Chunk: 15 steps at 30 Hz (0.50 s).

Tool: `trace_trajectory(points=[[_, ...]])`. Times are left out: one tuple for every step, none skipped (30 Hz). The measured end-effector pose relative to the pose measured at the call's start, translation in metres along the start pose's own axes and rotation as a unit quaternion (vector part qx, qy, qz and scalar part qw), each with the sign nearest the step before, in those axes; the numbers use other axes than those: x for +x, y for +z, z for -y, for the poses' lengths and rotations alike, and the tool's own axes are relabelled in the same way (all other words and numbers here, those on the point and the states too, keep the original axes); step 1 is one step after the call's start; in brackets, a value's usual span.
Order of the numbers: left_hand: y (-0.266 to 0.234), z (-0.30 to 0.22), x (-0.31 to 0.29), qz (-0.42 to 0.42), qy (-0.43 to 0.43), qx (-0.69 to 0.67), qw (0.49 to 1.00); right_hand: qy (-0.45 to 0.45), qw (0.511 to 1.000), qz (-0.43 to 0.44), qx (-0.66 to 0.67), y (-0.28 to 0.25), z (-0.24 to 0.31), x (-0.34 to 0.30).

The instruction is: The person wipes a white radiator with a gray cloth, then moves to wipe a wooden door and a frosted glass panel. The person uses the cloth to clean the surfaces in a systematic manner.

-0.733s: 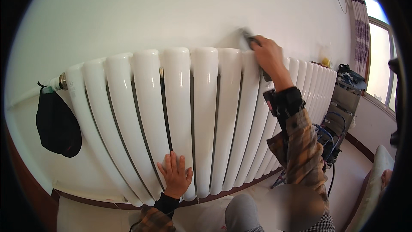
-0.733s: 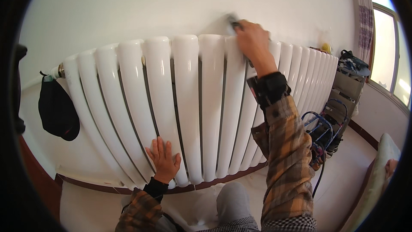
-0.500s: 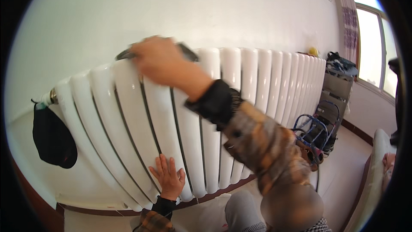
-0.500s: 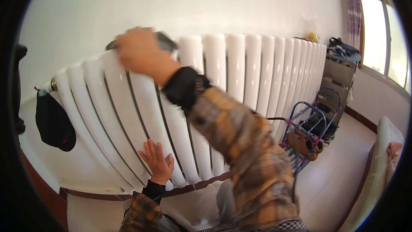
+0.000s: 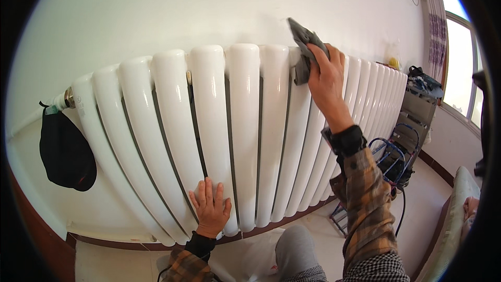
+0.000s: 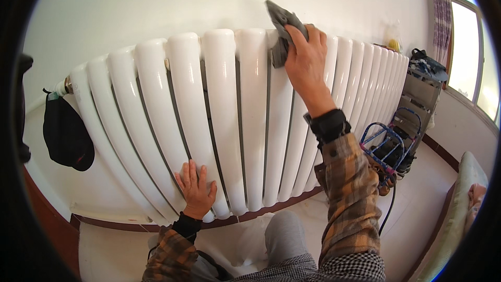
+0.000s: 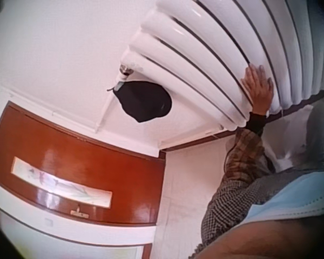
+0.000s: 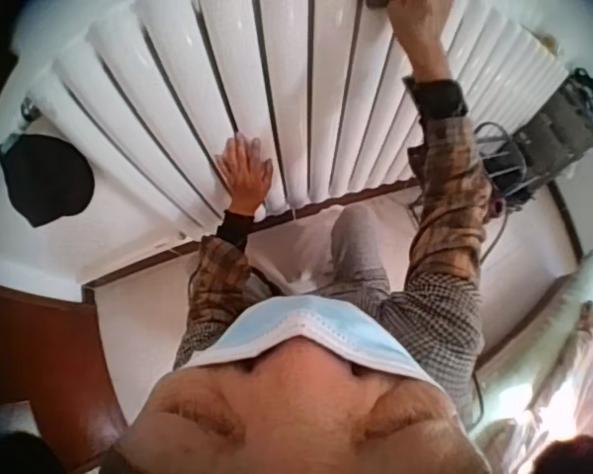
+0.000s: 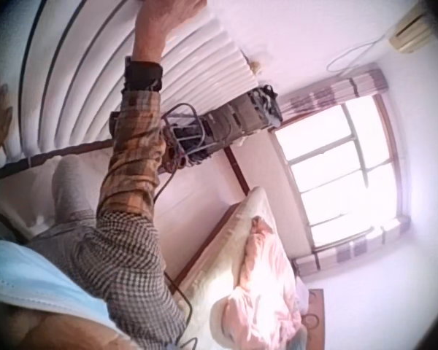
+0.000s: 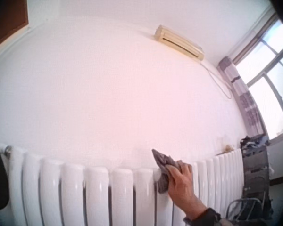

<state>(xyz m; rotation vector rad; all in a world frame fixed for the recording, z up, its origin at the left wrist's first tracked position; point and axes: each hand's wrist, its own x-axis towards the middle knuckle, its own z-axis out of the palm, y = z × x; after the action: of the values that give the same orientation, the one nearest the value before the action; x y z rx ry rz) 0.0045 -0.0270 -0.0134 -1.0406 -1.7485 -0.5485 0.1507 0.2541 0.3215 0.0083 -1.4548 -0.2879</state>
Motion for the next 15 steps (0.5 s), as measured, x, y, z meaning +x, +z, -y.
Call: trace_trajectory(points=[[0.0, -0.001, 0.001, 0.0, -0.007, -0.004, 1.0, 0.014, 1.0, -0.005, 0.009, 0.0, 0.002, -0.013], [0.0, -0.002, 0.001, -0.002, -0.005, -0.002, 1.0, 0.032, 0.999, -0.004, 0.015, -0.003, 0.004, -0.03], [0.0, -0.002, 0.001, 0.001, -0.008, -0.005, 1.0, 0.041, 0.999, -0.016, 0.018, 0.001, 0.015, -0.053], [0.0, -0.003, 0.001, 0.003, -0.011, -0.008, 1.0, 0.05, 0.999, 0.006, 0.004, -0.001, 0.028, -0.08], [0.0, -0.004, 0.0, 0.008, -0.012, -0.02, 1.0, 0.065, 0.996, 0.064, -0.006, -0.011, 0.041, -0.109], [0.0, -0.003, 0.0, 0.012, -0.013, -0.029, 0.999, 0.091, 0.992, 0.086, 0.015, -0.018, 0.057, -0.136], [0.0, -0.003, -0.001, 0.017, -0.017, -0.041, 0.999, 0.109, 0.988, 0.1, 0.034, -0.029, 0.071, -0.163], [-0.001, -0.003, -0.003, 0.018, -0.016, -0.034, 0.999, 0.118, 0.985, 0.119, 0.045, -0.039, 0.083, -0.187], [-0.001, -0.002, -0.004, 0.02, -0.016, -0.032, 0.999, 0.101, 0.985, 0.123, 0.069, -0.048, 0.092, -0.205], [0.0, -0.003, -0.006, 0.029, -0.022, -0.035, 0.999, 0.099, 0.978, 0.156, 0.099, -0.057, 0.097, -0.217], [0.0, -0.003, -0.007, 0.02, -0.013, -0.025, 0.999, 0.098, 0.972, 0.19, 0.094, -0.059, 0.094, -0.219], [0.001, -0.003, -0.008, 0.018, -0.01, -0.02, 1.0, 0.075, 0.973, 0.194, 0.101, -0.059, 0.088, -0.213], [0.002, -0.003, -0.009, 0.017, -0.008, -0.017, 1.0, 0.047, 0.977, 0.172, 0.118, -0.057, 0.08, -0.201], [0.004, -0.003, -0.01, 0.019, -0.01, -0.007, 1.0, 0.041, 0.982, 0.148, 0.11, -0.048, 0.071, -0.182], [0.005, -0.004, -0.011, 0.02, -0.011, -0.01, 1.0, 0.051, 0.986, 0.14, 0.075, -0.036, 0.062, -0.161]])
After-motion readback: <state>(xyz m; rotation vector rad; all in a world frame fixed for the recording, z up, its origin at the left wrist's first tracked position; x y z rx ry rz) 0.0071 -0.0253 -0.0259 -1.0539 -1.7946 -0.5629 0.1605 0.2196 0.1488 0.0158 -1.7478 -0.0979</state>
